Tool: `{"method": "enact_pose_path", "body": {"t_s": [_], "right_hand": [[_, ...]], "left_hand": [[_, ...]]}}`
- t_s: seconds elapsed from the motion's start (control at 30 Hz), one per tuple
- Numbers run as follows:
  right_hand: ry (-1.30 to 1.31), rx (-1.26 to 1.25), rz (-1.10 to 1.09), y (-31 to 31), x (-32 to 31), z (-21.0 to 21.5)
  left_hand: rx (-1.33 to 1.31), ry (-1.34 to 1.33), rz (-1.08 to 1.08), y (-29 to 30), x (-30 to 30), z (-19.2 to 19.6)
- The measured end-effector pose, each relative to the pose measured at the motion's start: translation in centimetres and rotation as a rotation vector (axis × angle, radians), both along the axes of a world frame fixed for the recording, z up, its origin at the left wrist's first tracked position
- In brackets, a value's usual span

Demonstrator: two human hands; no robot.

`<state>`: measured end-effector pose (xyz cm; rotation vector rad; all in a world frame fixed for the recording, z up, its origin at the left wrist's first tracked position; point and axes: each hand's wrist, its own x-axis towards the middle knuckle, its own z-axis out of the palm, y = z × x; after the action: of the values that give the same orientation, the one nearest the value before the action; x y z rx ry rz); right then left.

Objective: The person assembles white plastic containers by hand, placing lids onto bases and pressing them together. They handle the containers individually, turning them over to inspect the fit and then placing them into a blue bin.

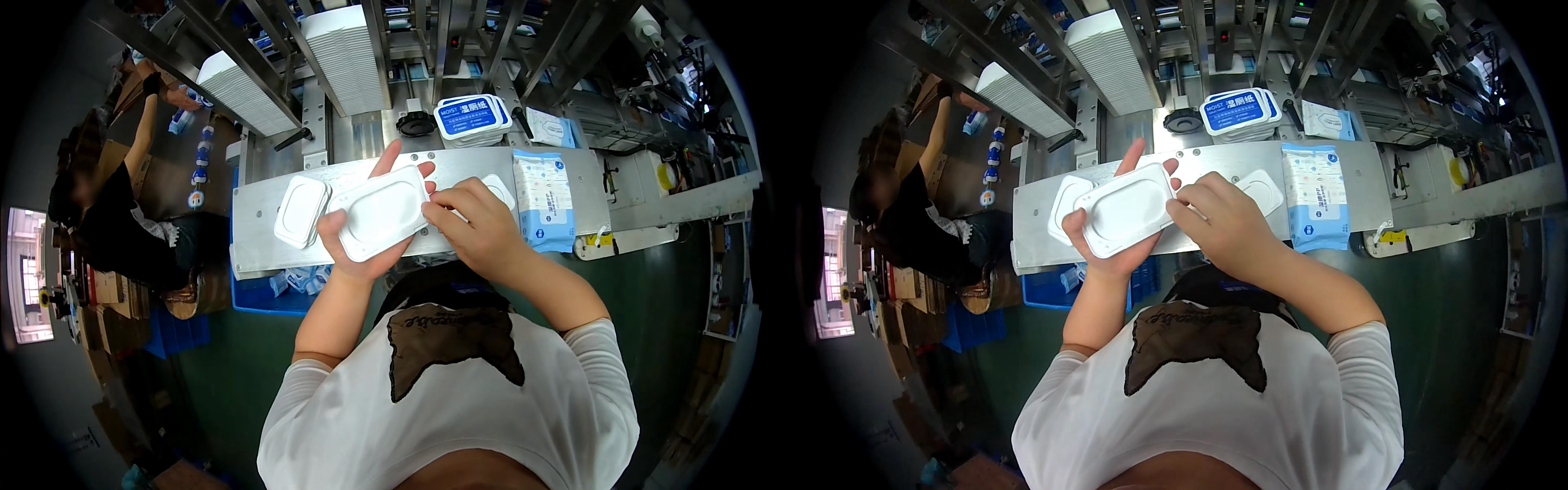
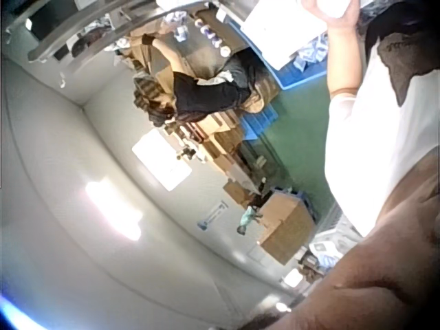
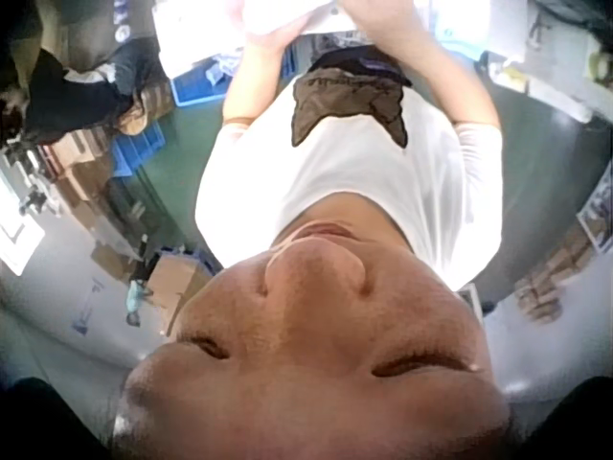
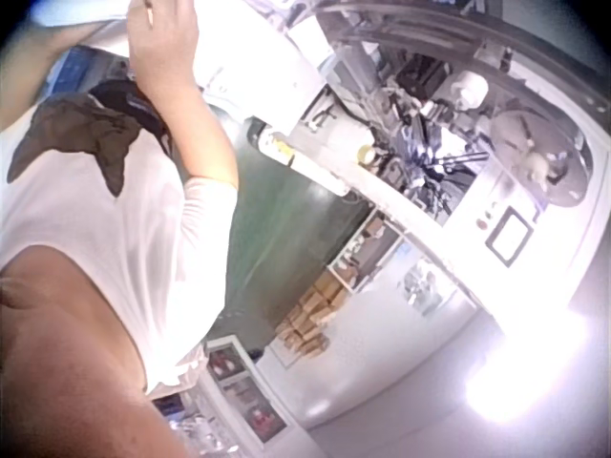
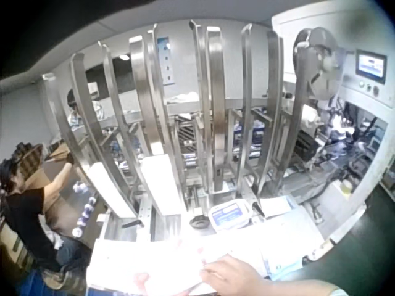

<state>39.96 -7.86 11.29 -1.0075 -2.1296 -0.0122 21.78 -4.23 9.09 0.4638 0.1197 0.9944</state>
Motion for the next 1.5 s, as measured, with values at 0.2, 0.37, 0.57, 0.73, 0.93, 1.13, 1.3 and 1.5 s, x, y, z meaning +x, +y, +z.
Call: {"method": "enact_pose_path", "body": {"t_s": [0.2, 0.37, 0.57, 0.73, 0.93, 1.13, 1.3, 1.5], "right_hand": [[0.044, 0.024, -0.099, 0.0, 2.6, 1.6], [0.076, -0.028, 0.066, -0.4, 0.8, 1.8], [0.027, -0.015, 0.074, -0.4, -0.7, 0.8], [0.030, -0.063, -0.025, -0.1, 0.7, 1.0], [0.142, -0.099, 0.072, -0.4, 0.3, 1.7], [0.119, -0.134, 0.143, -0.8, -1.7, 1.3], [0.075, -0.029, -0.006, -0.5, 0.0, 1.7], [0.119, -0.066, 0.128, -1.0, -1.8, 1.7]], "left_hand": [[-0.012, -0.011, -0.012, 0.0, -1.0, 0.4], [-0.023, -0.060, -0.018, -0.1, -1.1, 0.4], [0.008, -0.064, -0.006, -0.6, -0.5, 1.0], [0.015, 0.031, 0.033, -0.5, -1.0, 1.0], [-0.002, -0.038, 0.039, -0.4, -1.7, 0.5], [0.039, -0.021, 0.038, -0.7, -1.1, 1.2], [0.113, 0.065, 0.043, -0.8, -1.6, 1.1], [0.060, 0.029, 0.060, -1.0, -1.4, 1.3]]}}
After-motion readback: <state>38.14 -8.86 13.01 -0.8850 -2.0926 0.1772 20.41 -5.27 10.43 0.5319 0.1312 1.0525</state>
